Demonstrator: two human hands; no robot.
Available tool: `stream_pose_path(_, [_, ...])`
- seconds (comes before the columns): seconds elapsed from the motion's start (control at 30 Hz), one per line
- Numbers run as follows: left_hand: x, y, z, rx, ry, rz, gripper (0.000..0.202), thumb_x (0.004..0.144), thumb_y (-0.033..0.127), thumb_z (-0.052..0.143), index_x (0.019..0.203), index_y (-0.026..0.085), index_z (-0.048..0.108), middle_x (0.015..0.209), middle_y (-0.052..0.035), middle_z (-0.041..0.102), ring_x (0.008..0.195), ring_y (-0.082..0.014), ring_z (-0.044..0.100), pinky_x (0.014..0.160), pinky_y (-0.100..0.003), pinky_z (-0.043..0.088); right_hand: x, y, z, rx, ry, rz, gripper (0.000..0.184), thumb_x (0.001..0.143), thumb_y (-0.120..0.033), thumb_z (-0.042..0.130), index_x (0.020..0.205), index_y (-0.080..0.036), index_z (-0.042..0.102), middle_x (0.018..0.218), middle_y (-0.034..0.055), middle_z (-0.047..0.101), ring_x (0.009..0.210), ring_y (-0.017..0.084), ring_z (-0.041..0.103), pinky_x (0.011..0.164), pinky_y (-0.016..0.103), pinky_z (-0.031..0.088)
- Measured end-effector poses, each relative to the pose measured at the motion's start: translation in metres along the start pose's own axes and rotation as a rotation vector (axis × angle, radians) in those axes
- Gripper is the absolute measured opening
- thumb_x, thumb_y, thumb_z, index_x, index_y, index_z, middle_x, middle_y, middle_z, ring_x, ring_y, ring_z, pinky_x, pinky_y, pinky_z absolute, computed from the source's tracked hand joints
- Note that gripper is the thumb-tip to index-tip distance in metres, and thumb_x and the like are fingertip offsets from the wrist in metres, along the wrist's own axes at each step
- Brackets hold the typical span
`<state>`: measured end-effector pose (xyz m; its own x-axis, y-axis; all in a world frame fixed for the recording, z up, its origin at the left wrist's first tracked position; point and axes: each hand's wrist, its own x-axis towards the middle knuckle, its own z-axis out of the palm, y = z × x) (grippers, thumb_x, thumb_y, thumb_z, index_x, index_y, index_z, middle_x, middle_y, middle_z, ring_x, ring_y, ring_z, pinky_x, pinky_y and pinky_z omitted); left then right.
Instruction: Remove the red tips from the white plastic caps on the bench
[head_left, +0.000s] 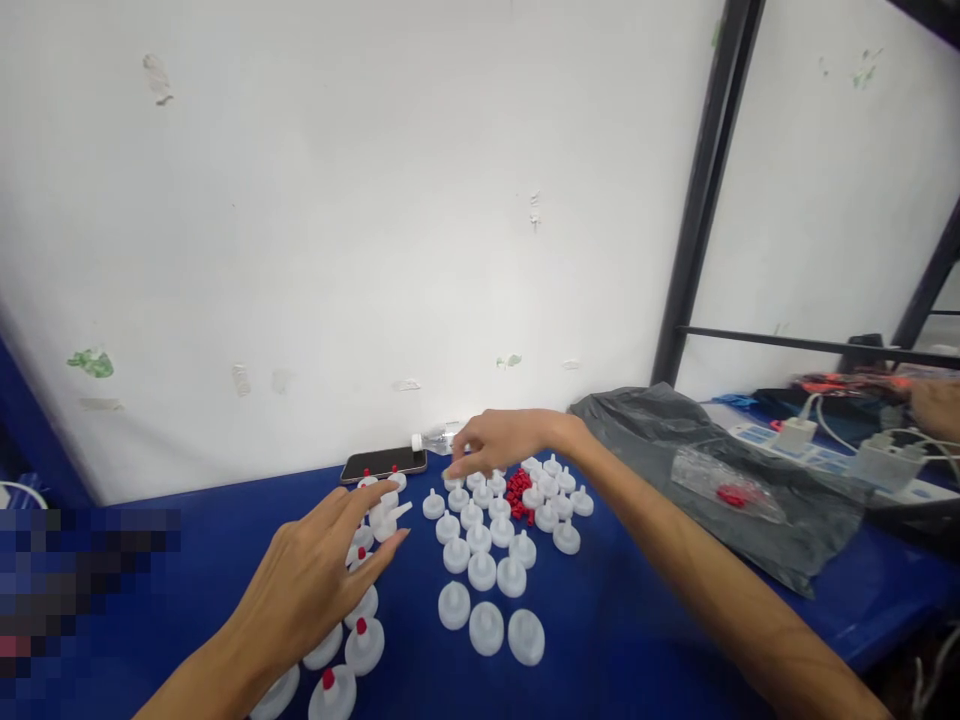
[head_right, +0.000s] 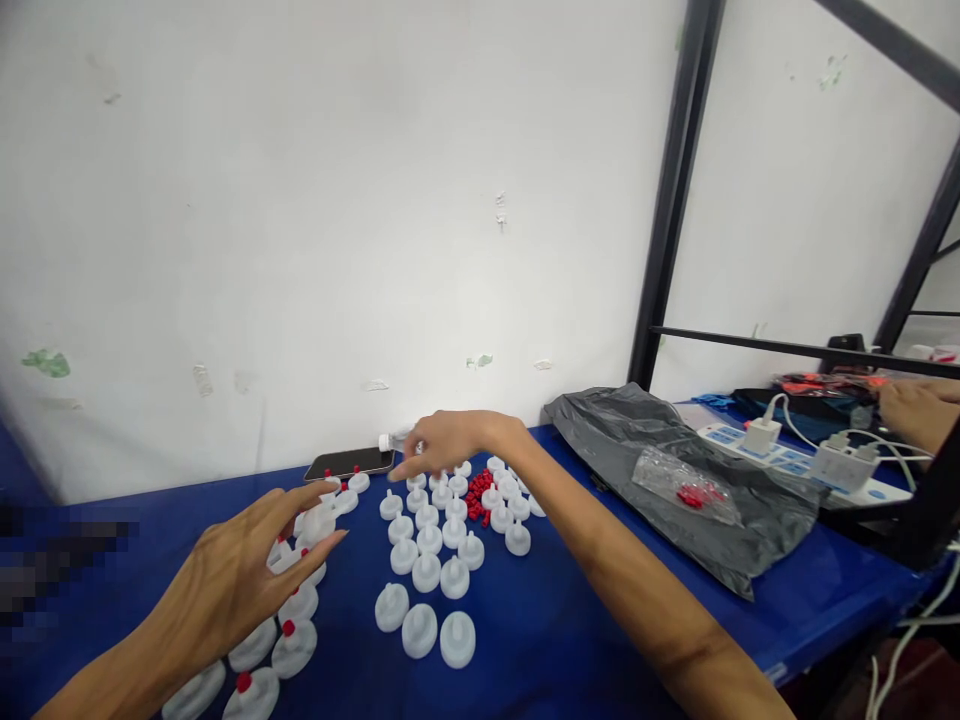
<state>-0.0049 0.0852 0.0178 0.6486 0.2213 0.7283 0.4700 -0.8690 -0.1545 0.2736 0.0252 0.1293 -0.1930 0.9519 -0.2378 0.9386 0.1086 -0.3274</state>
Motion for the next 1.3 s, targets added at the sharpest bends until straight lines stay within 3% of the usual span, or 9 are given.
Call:
stream_pose_path(0.1, [0.000,-0.001,0.001,0.011,0.012,0.009,0.044,0.107,0.054,0.044,0.141,0.027,0.048,0.084,0.0009,0.065,0.061,-0.0171,0.068,0.054,-0.027,0.050,-0.002,-0.032,0.014,0.024,0.031,-0.328,0.038,0.100,-0.056,0.061,0.109,-0.021,0.073,0.084,-0.0006,0.075,0.074,0.013,0.065,0.068,0.024,0.044])
stream_pose_path(0.2, [-0.001,-0.003,0.002,0.010,0.038,0.020,0.043,0.107,0.054,0.044,0.138,0.025,0.049,0.083,0.0009,0.065,0.060,-0.0175,0.068,0.051,-0.027,0.048,-0.001,-0.054,0.029,-0.156,0.184,-0.420,0.030,0.105,-0.043,0.056,0.095,-0.020,0.073,0.075,-0.0014,0.070,0.068,0.013,0.059,0.065,0.026,0.038])
stream_pose_path(0.37, [0.001,0.000,-0.001,0.013,0.053,-0.050,0.048,0.104,0.060,0.046,0.140,0.027,0.048,0.085,0.0005,0.072,0.062,-0.0196,0.072,0.052,-0.028,0.050,0.002,-0.059,0.035,-0.295,0.299,-0.422,0.036,0.109,-0.038,0.049,0.086,-0.021,0.071,0.082,-0.0001,0.075,0.073,0.016,0.062,0.064,0.029,0.035])
stream_pose_path(0.47, [0.003,0.003,-0.005,-0.050,-0.038,-0.187,0.052,0.104,0.058,0.045,0.146,0.028,0.043,0.097,-0.0022,0.077,0.067,-0.0210,0.075,0.057,-0.031,0.054,0.010,-0.048,0.031,-0.402,0.425,-0.294,0.031,0.109,-0.036,0.050,0.094,-0.021,0.073,0.093,0.0033,0.078,0.081,0.019,0.068,0.063,0.031,0.035])
stream_pose_path(0.57, [0.005,0.002,-0.008,-0.073,-0.106,-0.286,0.047,0.105,0.049,0.040,0.145,0.027,0.044,0.098,-0.0032,0.077,0.060,-0.0201,0.072,0.059,-0.033,0.055,0.024,-0.030,0.032,-0.494,0.536,-0.148,0.031,0.108,-0.029,0.049,0.094,-0.017,0.074,0.097,0.0102,0.078,0.086,0.024,0.071,0.061,0.033,0.033])
stream_pose_path(0.77, [0.005,-0.001,-0.009,-0.084,-0.133,-0.318,0.038,0.105,0.042,0.038,0.135,0.027,0.054,0.098,-0.0046,0.077,0.060,-0.0214,0.073,0.060,-0.034,0.055,0.058,-0.002,0.053,-0.472,0.503,-0.062,0.022,0.102,-0.027,0.058,0.100,-0.021,0.079,0.099,0.0100,0.080,0.089,0.026,0.074,0.065,0.031,0.039])
stream_pose_path(0.9, [0.005,0.002,-0.010,-0.118,-0.147,-0.311,0.034,0.105,0.040,0.038,0.133,0.029,0.054,0.100,-0.0022,0.076,0.046,-0.0145,0.065,0.057,-0.033,0.053,0.068,0.002,0.065,-0.443,0.464,-0.070,0.020,0.100,-0.033,0.063,0.104,-0.024,0.080,0.104,0.0078,0.080,0.096,0.025,0.074,0.070,0.030,0.044])
stream_pose_path(1.1, [0.006,0.003,-0.012,-0.111,-0.160,-0.319,0.032,0.105,0.036,0.038,0.131,0.028,0.055,0.092,0.0021,0.073,0.050,-0.0145,0.066,0.060,-0.031,0.052,0.068,0.002,0.073,-0.403,0.498,-0.122,0.029,0.106,-0.035,0.055,0.106,-0.018,0.079,0.103,0.0128,0.078,0.096,0.026,0.072,0.075,0.031,0.049])
stream_pose_path(1.3, [0.007,0.001,-0.009,-0.106,-0.131,-0.289,0.030,0.104,0.037,0.038,0.126,0.027,0.056,0.090,0.0001,0.075,0.046,-0.0145,0.063,0.054,-0.031,0.050,0.069,-0.008,0.083,-0.326,0.539,-0.353,0.040,0.112,-0.041,0.042,0.137,-0.020,0.063,0.129,0.0105,0.072,0.121,0.023,0.063,0.105,0.037,0.045])
